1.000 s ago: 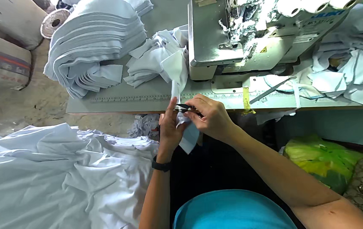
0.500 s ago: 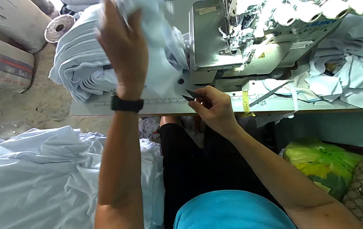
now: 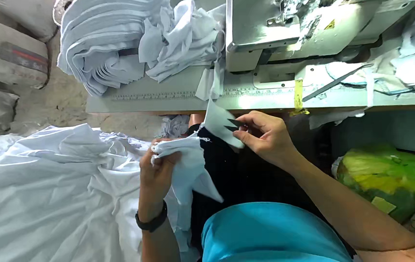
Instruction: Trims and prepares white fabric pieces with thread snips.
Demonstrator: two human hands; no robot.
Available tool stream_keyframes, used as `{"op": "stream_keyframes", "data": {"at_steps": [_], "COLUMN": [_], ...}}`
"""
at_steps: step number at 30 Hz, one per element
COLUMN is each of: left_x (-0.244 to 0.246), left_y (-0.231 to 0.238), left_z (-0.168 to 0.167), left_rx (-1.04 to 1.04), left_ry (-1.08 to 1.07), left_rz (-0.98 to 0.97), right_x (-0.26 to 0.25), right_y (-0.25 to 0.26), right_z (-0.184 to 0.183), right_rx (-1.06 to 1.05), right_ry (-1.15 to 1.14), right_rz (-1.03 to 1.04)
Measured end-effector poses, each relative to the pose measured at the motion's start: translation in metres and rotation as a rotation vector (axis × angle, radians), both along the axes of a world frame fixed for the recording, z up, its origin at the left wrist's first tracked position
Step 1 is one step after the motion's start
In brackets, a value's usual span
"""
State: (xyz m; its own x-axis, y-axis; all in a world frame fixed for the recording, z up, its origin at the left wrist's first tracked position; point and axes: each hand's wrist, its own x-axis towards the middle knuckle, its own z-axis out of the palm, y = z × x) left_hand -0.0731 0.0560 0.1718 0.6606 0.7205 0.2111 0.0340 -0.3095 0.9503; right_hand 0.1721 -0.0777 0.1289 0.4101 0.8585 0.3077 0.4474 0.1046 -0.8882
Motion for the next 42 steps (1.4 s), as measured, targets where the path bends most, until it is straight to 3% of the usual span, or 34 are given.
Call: {"op": "stream_keyframes", "data": {"at_steps": [4, 10, 13, 18, 23, 26, 30, 35, 38, 42], "left_x": [-0.003, 0.004, 0.010, 0.048, 0.108, 0.117, 0.092, 0.072, 0.071, 0.075], "left_y": [-0.012, -0.021, -0.018, 0.023, 0.029, 0.020, 0.014, 0.005, 0.000, -0.014], "left_z": [-0.009, -0.019, -0.022, -0.036, -0.067, -0.064, -0.061, -0.047, -0.043, -0.037], "left_rx": [-0.103, -0.139, -0.246, -0.385, -0.566, -0.715, -0.756, -0.666, -0.551, -0.167], "left_ry": [-0.097, -0.169, -0.259, -0.291, -0.537, -0.620, -0.513, -0.374, -0.221, 0.015], "left_rz": [-0.064, -0.125, -0.224, -0.363, -0.685, -0.636, -0.493, -0.525, -0.530, -0.264], "right_x": [-0.024, -0.031, -0.025, -0.018, -0.020, -0.012, 0.008, 0.005, -0.004, -0.008], "right_y": [0.008, 0.023, 0.027, 0.009, -0.003, -0.010, -0.010, 0.007, 0.014, 0.021], "right_z": [0.002, -0.002, 0.009, 0.028, 0.028, 0.038, 0.040, 0.007, 0.003, 0.013], "right_rx": [0.132, 0.200, 0.289, 0.412, 0.352, 0.331, 0.217, 0.136, 0.189, 0.248], "right_ry": [-0.067, -0.332, -0.207, 0.068, 0.076, 0.047, -0.039, -0.343, -0.361, -0.293], "right_rz": [0.064, -0.075, -0.056, 0.241, 0.193, 0.163, 0.047, -0.044, -0.013, 0.062]}}
